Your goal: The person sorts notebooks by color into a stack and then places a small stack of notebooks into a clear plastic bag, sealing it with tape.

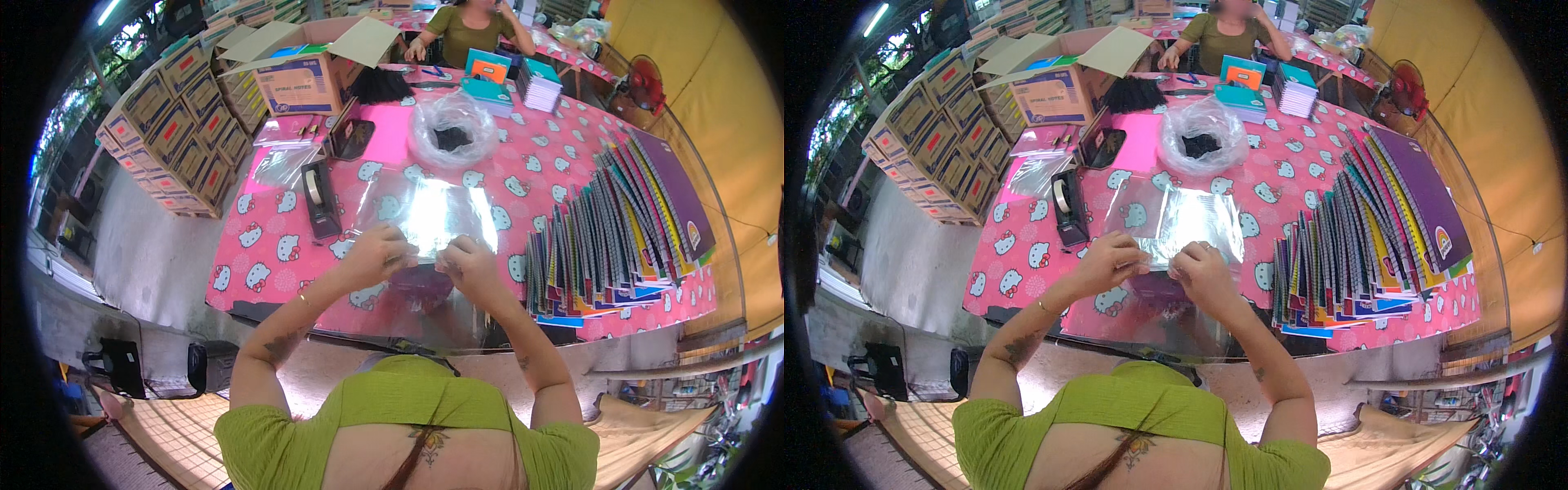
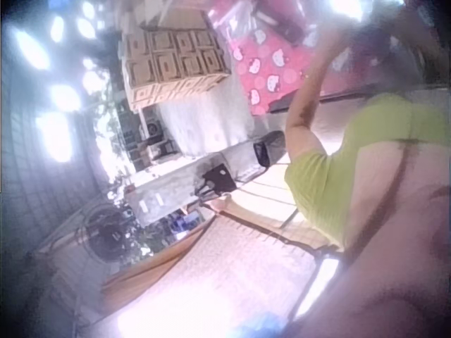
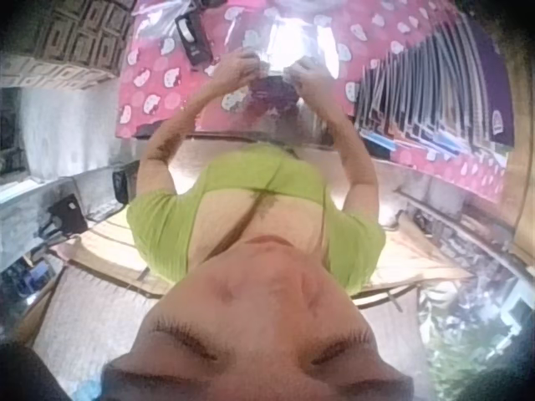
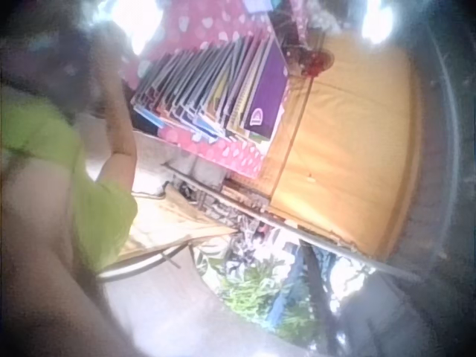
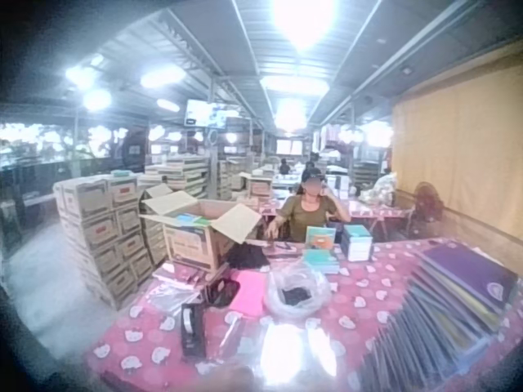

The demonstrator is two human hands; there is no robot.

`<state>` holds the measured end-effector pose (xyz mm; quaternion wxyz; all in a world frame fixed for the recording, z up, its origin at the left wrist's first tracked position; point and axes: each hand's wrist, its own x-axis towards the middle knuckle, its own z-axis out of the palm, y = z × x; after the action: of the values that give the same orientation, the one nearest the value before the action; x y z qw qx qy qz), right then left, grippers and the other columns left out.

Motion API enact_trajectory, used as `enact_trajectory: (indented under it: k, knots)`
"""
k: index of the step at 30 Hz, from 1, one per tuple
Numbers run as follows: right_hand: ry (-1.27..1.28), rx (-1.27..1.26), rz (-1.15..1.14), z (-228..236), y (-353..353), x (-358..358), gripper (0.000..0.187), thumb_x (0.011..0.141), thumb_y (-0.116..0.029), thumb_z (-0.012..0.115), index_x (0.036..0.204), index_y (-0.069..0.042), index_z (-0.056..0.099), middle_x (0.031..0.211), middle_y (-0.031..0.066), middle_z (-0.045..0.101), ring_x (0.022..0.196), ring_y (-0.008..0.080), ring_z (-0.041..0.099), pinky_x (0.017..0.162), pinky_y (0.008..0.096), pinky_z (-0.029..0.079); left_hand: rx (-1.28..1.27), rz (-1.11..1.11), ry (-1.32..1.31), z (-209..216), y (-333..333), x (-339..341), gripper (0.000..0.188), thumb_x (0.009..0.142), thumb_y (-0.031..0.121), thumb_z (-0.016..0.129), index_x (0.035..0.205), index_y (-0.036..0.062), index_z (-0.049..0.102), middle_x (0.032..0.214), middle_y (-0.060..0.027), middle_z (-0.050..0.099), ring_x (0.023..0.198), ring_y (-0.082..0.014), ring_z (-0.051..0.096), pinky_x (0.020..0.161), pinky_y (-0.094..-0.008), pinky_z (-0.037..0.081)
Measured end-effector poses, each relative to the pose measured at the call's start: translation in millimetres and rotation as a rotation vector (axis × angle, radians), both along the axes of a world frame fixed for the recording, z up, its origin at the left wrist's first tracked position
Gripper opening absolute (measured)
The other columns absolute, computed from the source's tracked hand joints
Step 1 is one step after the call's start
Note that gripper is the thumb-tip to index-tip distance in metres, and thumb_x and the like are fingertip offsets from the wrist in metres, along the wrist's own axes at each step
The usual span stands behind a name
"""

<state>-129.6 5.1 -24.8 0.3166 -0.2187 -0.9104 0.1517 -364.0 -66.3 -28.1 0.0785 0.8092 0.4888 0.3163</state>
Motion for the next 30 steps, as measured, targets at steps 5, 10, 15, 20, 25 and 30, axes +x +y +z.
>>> enact_trajectory:
  k: [5, 10, 15, 20, 25, 30]
  knots:
    - [-0.279, -0.338, -0.073, 25.9, 13.5, -7.6, 0.021, 0.075, -0.019, 0.074, 0.088, -0.006, 0.063, 0.089, 0.0103, 0.062, 0.084, 0.0317, 0.06, 0.074, 0.0402, 0.047, -0.313, 0.237, 0.079, 15.8, 16.2, 18.5, 0.043, 0.078, 0.021, 0.074, 0.115, 0.0037, 0.061, 0.088, -0.0079, 0.064, 0.089, -0.0269, 0.061, 0.071, -0.0392, 0.047]
    - [-0.104, -0.043, -0.089, 9.5, 42.4, -4.8, 0.04, 0.075, -0.029, 0.079, 0.1, -0.004, 0.062, 0.097, 0.0107, 0.064, 0.082, 0.0251, 0.062, 0.074, 0.0359, 0.049, -0.039, 0.227, 0.135, 2.6, 31.7, 9.5, 0.049, 0.078, 0.03, 0.075, 0.114, 0.0008, 0.06, 0.093, -0.0108, 0.066, 0.084, -0.0254, 0.063, 0.068, -0.0394, 0.047]
    - [-0.005, -0.804, 0.093, -17.2, 72.7, 0.4, 0.044, 0.08, -0.029, 0.078, 0.11, -0.004, 0.06, 0.101, 0.0056, 0.062, 0.086, 0.0116, 0.058, 0.075, 0.028, 0.048, -0.739, -0.082, -0.353, -1.4, 78.5, -23.5, 0.04, 0.081, 0.033, 0.075, 0.101, -0.0002, 0.066, 0.089, -0.0059, 0.066, 0.08, -0.0138, 0.061, 0.068, -0.0299, 0.046]
    - [0.073, -0.755, 0.043, -23.6, 69.6, -0.1, 0.041, 0.079, -0.026, 0.077, 0.11, -0.003, 0.063, 0.094, 0.0073, 0.065, 0.086, 0.0146, 0.06, 0.076, 0.03, 0.049, -0.622, 0.135, -0.933, -58.3, 118.0, -23.6, 0.027, 0.086, 0.027, 0.07, 0.091, 0.0009, 0.071, 0.079, -0.002, 0.066, 0.068, -0.0119, 0.058, 0.061, -0.0271, 0.045]
    - [0.118, -0.699, -0.071, -38.2, 69.8, 21.4, 0.04, 0.08, -0.03, 0.074, 0.11, -0.006, 0.065, 0.096, 0.0081, 0.065, 0.085, 0.0166, 0.06, 0.075, 0.0313, 0.048, 0.182, 1.075, -0.057, -64.1, 75.6, -75.2, 0.024, 0.083, 0.021, 0.068, 0.089, -0.002, 0.069, 0.085, -0.0164, 0.07, 0.077, -0.0218, 0.067, 0.073, -0.0359, 0.05]
    - [0.052, -0.685, -0.021, -26.4, 61.6, -4.6, 0.038, 0.08, -0.029, 0.073, 0.109, -0.006, 0.064, 0.097, 0.0074, 0.066, 0.089, 0.017, 0.061, 0.079, 0.032, 0.048, -0.359, 1.054, -1.218, -135.2, 28.1, -155.7, 0.022, 0.083, 0.021, 0.072, 0.088, -0.0001, 0.07, 0.077, -0.0072, 0.067, 0.071, -0.0146, 0.062, 0.064, -0.0287, 0.048]
